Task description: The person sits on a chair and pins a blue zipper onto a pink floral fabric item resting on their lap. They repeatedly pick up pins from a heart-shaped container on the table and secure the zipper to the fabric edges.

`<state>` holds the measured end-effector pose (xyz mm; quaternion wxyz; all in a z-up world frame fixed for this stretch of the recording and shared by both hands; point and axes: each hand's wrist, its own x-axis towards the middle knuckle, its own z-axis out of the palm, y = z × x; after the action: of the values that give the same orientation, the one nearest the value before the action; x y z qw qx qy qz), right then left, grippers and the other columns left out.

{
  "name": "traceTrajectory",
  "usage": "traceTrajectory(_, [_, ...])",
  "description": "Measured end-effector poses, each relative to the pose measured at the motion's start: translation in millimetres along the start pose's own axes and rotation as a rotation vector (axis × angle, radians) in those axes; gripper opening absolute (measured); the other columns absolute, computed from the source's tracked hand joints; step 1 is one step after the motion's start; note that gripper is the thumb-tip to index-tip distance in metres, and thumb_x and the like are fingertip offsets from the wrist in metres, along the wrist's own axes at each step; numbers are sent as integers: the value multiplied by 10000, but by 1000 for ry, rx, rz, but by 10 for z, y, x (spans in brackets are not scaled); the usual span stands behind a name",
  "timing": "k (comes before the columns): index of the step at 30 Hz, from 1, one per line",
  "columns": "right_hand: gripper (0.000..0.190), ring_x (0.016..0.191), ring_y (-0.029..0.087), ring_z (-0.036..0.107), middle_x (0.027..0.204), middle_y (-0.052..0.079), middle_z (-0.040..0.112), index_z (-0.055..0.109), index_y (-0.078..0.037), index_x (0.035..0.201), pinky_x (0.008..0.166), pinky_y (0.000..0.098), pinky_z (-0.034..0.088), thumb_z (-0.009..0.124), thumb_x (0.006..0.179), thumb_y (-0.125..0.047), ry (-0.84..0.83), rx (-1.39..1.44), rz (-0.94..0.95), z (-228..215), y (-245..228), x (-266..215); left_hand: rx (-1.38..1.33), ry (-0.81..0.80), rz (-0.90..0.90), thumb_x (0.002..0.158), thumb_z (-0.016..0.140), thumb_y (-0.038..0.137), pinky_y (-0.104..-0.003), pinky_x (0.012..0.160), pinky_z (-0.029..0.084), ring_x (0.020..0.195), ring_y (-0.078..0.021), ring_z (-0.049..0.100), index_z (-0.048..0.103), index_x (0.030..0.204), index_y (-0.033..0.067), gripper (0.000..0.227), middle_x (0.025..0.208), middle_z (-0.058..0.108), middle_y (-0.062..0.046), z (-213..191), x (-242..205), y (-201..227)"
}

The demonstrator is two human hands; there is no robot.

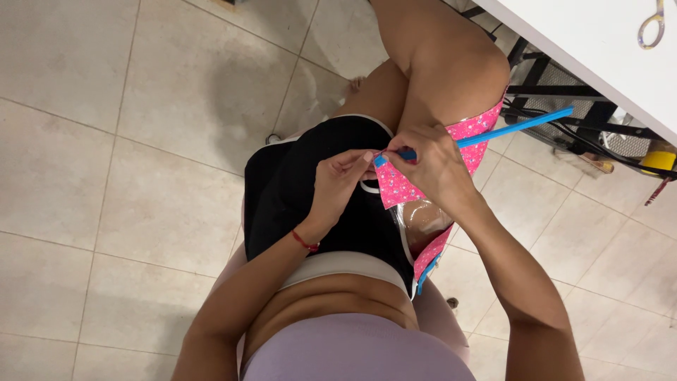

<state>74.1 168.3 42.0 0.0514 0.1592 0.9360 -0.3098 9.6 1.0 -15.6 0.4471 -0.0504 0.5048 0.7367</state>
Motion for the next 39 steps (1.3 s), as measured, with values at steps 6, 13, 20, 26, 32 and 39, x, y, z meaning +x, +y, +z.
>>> traceTrajectory(6, [111,859,275,697,860,39,739,749,-151,918,826,359,512,821,833,-153,25,9,7,12,-25,3,131,-1,66,873,832,116,-338,760,633,819,-166,721,767,1081,-23,258,908,769,-199,-10,-25,80])
traceTrajectory(13, [103,851,260,692,865,22,735,751,-158,921,813,350,506,823,849,-170,49,4,-2,48,17,-24,161,11,85,887,826,136,-306,717,622,760,-143,727,780,1060,-7,229,887,775,-181,-14,21,-14])
traceTrajectory(20, [85,854,265,694,849,36,730,750,-146,922,813,355,494,812,866,-163,55,27,-11,40,-5,-24,139,19,59,886,822,122,-295,727,631,757,-143,729,775,1055,-30,232,898,776,-184,-3,20,5])
traceTrajectory(26, [80,863,258,700,846,33,735,752,-141,918,824,356,488,810,864,-157,49,31,-20,30,7,-26,128,22,58,886,813,92,-305,726,636,777,-157,733,768,1054,-53,227,901,773,-208,14,13,41])
traceTrajectory(32, [94,857,273,697,844,40,733,753,-142,917,819,366,497,817,850,-155,46,17,-27,43,27,-37,138,25,84,883,822,103,-293,712,631,772,-149,730,771,1060,-45,237,896,772,-210,12,18,11])
traceTrajectory(39, [84,859,273,695,853,39,737,757,-150,930,826,369,505,806,870,-181,48,14,11,23,-47,-26,151,24,96,887,820,120,-301,714,639,765,-147,731,771,1058,-51,246,898,774,-207,13,15,48])
